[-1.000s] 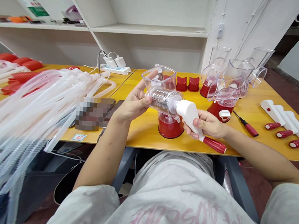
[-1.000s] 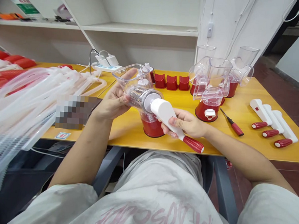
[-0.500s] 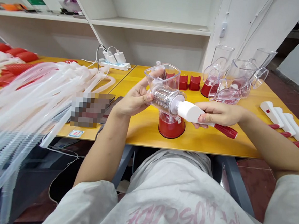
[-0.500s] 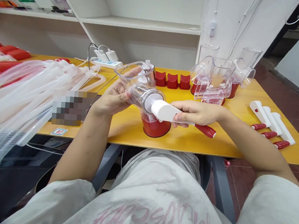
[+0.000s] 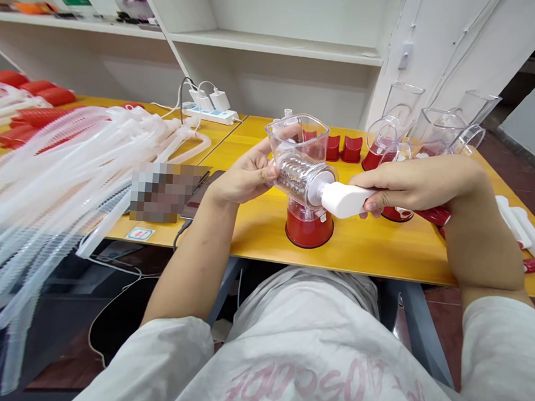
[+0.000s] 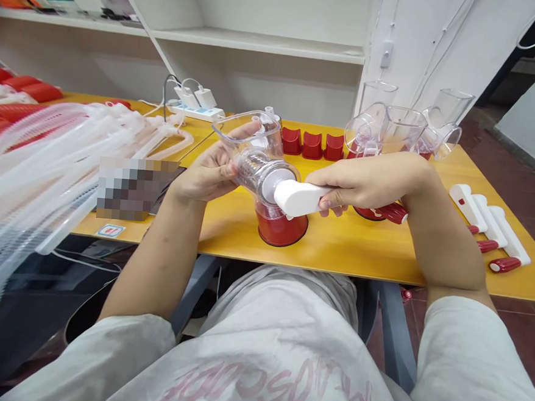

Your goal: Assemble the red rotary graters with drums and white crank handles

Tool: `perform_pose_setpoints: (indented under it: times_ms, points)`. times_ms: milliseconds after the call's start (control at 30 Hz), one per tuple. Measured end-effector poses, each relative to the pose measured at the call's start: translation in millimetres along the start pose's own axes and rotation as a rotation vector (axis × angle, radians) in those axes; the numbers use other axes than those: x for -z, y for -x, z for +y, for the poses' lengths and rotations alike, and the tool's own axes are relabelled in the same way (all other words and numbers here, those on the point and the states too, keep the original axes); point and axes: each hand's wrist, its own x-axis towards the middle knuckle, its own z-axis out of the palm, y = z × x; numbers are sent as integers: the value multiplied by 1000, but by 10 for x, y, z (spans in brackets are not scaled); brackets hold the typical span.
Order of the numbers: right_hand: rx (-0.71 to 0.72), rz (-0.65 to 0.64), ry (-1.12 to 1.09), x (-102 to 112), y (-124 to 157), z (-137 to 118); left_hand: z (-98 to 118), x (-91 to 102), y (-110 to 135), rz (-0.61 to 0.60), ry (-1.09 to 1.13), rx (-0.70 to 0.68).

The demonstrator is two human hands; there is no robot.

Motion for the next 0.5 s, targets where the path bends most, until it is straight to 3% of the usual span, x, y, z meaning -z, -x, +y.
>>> perform_pose_setpoints:
  times_ms: [133,333,500]
  points:
    - [-36,-13,0,-6,-4,-4,38,-66,-21,-15,6,-30]
    - [58,11,5,17,-4,81,1,-35,-17,13,38,-12]
    - [25,-13,68,124,-12,-40,-11,-28,-13,15,64,-15]
